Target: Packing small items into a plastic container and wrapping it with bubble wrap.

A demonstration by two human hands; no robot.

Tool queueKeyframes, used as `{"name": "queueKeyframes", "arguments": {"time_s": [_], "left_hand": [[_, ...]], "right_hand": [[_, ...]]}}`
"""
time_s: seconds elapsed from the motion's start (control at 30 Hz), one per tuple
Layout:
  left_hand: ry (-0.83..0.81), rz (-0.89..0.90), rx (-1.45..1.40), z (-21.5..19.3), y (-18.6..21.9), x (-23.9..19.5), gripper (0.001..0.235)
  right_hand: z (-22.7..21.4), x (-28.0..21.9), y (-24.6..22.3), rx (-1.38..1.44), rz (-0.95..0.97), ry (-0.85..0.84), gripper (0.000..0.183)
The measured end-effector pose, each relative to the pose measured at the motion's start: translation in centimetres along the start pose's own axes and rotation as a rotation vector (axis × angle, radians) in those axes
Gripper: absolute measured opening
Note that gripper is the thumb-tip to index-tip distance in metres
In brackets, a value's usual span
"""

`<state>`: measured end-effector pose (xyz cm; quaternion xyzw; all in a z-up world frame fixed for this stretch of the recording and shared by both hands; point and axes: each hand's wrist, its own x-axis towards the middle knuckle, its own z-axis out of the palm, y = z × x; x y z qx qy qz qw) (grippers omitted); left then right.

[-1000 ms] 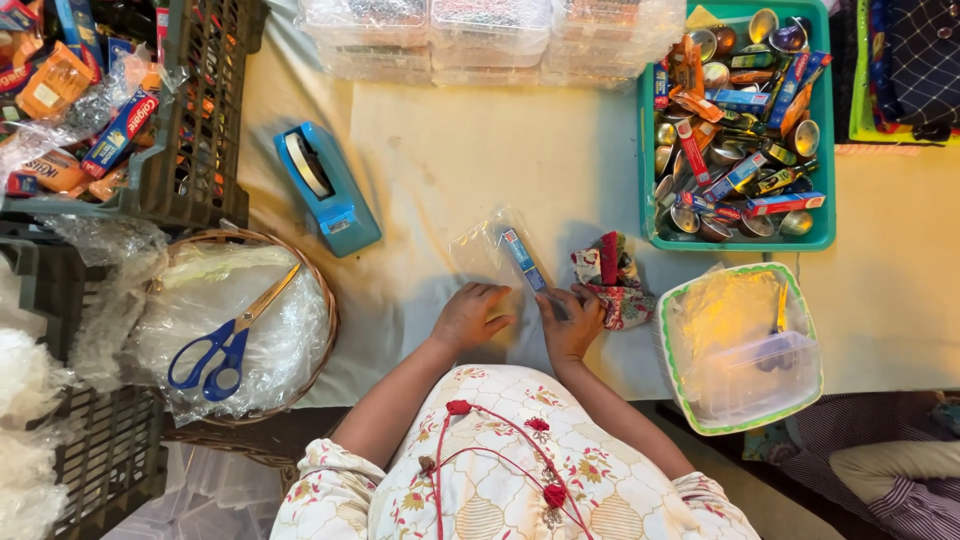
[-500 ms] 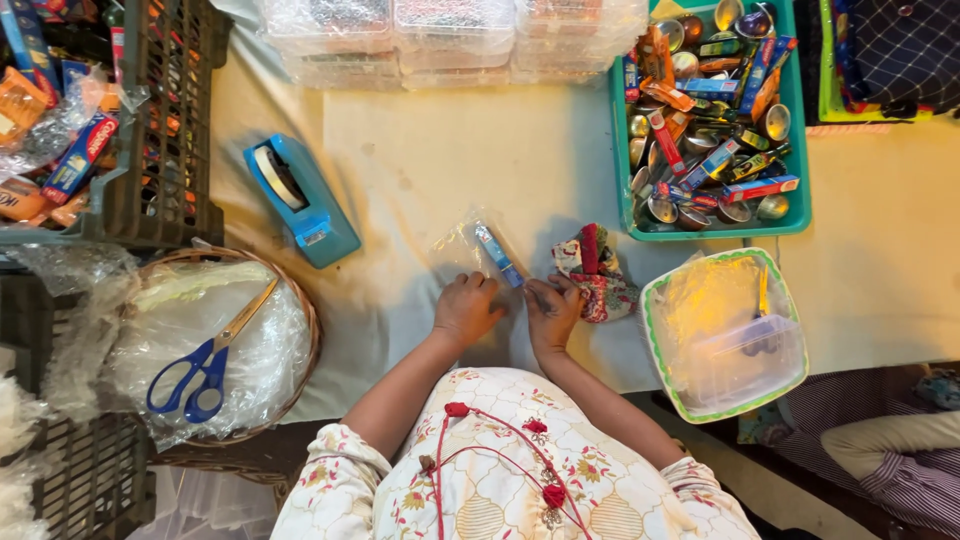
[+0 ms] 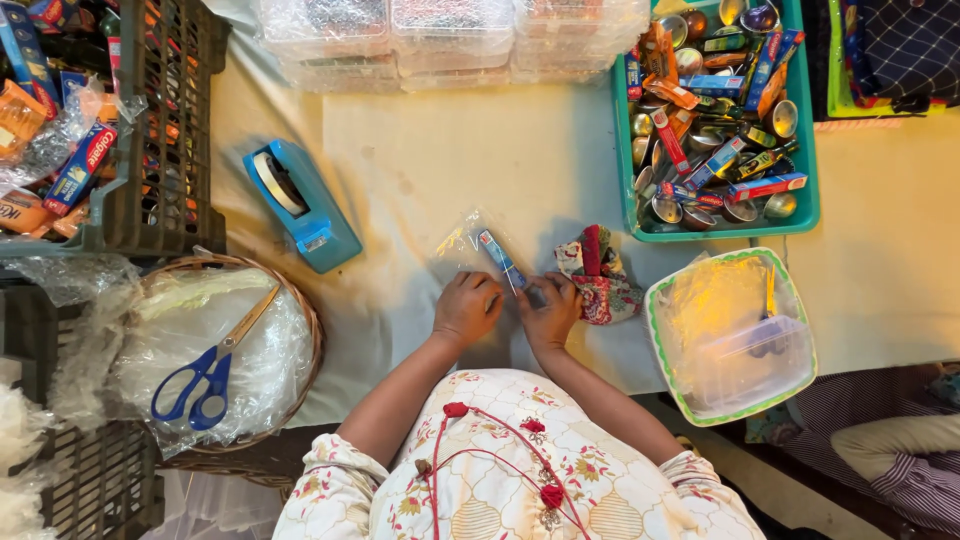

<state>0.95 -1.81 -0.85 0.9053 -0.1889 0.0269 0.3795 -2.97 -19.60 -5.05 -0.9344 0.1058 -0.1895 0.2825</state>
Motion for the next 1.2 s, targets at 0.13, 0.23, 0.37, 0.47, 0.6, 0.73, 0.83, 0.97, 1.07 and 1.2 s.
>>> {"name": "queueKeyframes", "arguments": {"time_s": [0.13,0.23,0.37,0.47,0.6,0.73,0.83,0.97,1.07,1.2], "left_hand": [[0.064,0.087,-0.022,-0.3,0.0,0.1,0.011],[0.037,0.064,-0.020,-0.2,-0.1,-0.1,0.012],[-0.012,0.029,-0.036,0.0,-0.3,-0.2,0.017],[-0.021,0.048,-0.035,-0.1,-0.2,-0.1,0.019],[-0.033,0.037,-0.031,-0.3,0.0,-0.2,0.023],[-0.062,0.035,-0.028,0.0,-0.3,-0.3,0.024],[-0.075,0.019,-0.049,-0.3,-0.2,-0.3,0.023],[-0.082,0.020,-0.053,-0.3,-0.4,-0.4,0.027],[-0.061,0.016,-0.060,-0.3,-0.4,-0.5,0.026],[-0.100,-0.007,-0.081,0.0,-0.8,-0.6,0.027]], "right_hand": [[-0.2,0.0,-0.7,0.081,0.020,0.024,0.035],[-0.9,0.2,-1.0,0.030,-0.083,0.015,0.030],[-1.2,-0.1,-0.7,0.019,-0.218,0.008,0.026],[-1.5,-0.4,-0.4,0.043,-0.262,-0.033,0.027],[-2.5,0.0,-1.1,0.028,-0.212,-0.038,0.030],[-2.1,0.3,-0.3,-0.036,-0.134,-0.006,0.035],[-2.2,0.8,-0.5,-0.031,-0.090,-0.001,0.042],[-1.7,0.5,-0.2,-0.035,-0.093,-0.008,0.044],[-1.3,0.1,0.2,-0.006,-0.098,0.027,0.039],[-1.1,-0.2,1.1,0.007,-0.113,0.046,0.029]]}}
